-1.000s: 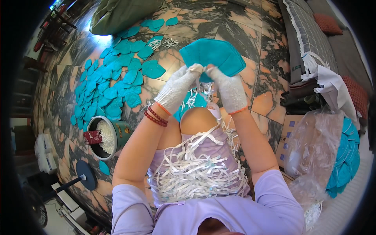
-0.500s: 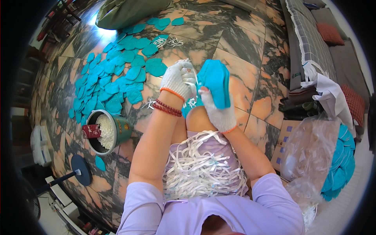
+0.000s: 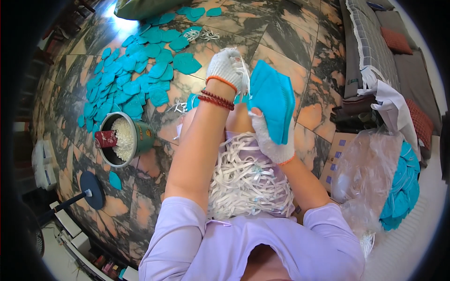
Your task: The person attaches elastic straps to mask components by hand. The person handles fabric pieces and white elastic cords, threading the cords through pre-cut holes on the sides of the fabric one at a time while seated on the floor.
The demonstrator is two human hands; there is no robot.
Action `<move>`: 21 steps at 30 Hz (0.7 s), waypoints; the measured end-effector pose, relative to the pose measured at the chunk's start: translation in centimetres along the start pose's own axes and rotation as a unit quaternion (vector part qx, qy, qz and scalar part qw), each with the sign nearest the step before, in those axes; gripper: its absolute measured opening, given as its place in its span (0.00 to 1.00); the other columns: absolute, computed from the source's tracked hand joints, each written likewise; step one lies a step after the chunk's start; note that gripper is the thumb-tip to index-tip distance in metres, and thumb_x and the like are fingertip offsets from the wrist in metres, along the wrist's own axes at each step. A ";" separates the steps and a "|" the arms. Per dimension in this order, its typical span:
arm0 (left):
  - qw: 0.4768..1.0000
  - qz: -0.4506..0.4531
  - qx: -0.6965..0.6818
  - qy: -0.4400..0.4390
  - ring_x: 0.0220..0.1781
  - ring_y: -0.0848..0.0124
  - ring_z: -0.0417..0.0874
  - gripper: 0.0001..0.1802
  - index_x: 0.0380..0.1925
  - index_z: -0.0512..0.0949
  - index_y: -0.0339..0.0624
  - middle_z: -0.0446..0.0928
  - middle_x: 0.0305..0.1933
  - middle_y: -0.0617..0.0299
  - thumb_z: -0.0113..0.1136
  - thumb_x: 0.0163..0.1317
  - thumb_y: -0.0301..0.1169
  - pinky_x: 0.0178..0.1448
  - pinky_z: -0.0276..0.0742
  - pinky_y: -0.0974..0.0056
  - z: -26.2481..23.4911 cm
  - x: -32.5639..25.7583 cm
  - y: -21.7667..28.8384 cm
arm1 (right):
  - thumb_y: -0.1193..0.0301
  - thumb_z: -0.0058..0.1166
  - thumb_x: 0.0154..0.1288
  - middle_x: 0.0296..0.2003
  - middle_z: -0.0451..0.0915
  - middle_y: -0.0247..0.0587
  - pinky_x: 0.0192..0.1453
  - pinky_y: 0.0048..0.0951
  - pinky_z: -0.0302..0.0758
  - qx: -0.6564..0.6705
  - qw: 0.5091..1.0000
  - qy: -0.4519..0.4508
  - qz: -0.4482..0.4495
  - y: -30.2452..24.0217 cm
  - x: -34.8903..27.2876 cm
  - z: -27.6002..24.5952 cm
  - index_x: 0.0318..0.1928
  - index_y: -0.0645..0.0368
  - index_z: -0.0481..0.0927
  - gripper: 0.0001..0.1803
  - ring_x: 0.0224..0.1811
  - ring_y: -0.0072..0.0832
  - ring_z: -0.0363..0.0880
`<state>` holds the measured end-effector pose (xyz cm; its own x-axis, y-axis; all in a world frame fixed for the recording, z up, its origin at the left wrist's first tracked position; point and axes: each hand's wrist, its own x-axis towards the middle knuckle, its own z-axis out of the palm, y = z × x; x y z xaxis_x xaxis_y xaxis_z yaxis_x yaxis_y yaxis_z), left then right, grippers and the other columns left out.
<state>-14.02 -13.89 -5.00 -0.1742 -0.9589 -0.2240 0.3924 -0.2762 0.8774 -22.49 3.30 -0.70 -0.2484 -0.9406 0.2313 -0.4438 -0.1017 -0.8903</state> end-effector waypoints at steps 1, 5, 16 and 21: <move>0.978 -0.101 -0.182 0.031 0.17 0.73 0.70 0.07 0.27 0.75 0.39 0.72 0.21 0.61 0.48 0.61 0.24 0.17 0.64 0.67 0.4 0.0 -0.1 | 0.58 0.56 0.69 0.24 0.79 0.46 0.30 0.31 0.72 -0.004 1.000 -0.001 0.008 0.2 0.0 0.1 0.34 0.63 0.80 0.18 0.25 0.28 0.76; 0.921 -0.240 -0.287 -0.108 0.13 0.82 0.60 0.06 0.24 0.71 0.48 0.63 0.18 0.74 0.52 0.61 0.29 0.13 0.52 0.76 1.4 -1.0 1.7 | 0.65 0.58 0.68 0.33 0.78 0.30 0.32 0.26 0.71 0.168 0.975 0.118 0.088 2.0 1.9 -0.1 0.40 0.60 0.79 0.11 0.31 0.19 0.73; 0.842 -0.172 -0.458 -0.228 0.16 0.83 0.61 0.14 0.20 0.66 0.54 0.59 0.17 0.76 0.47 0.68 0.36 0.14 0.53 0.75 -0.1 -0.4 1.3 | 0.67 0.55 0.68 0.29 0.80 0.34 0.32 0.27 0.71 0.110 0.989 0.102 0.017 0.5 2.6 1.5 0.39 0.63 0.80 0.11 0.27 0.20 0.72; 0.978 0.065 -0.145 0.133 0.20 0.71 0.72 0.15 0.30 0.73 0.47 0.71 0.22 0.67 0.50 0.69 0.45 0.19 0.64 0.66 1.2 1.4 1.7 | 0.67 0.56 0.66 0.34 0.80 0.42 0.38 0.30 0.73 0.033 0.985 -0.091 0.142 -0.9 -2.4 0.3 0.47 0.62 0.78 0.13 0.35 0.24 0.77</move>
<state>-14.69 -15.67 -3.30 0.1212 -0.9594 -0.2546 0.6426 -0.1196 0.7568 -21.25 5.61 -0.56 -0.1945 -0.9758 -0.1000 -0.3206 0.1595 -0.9337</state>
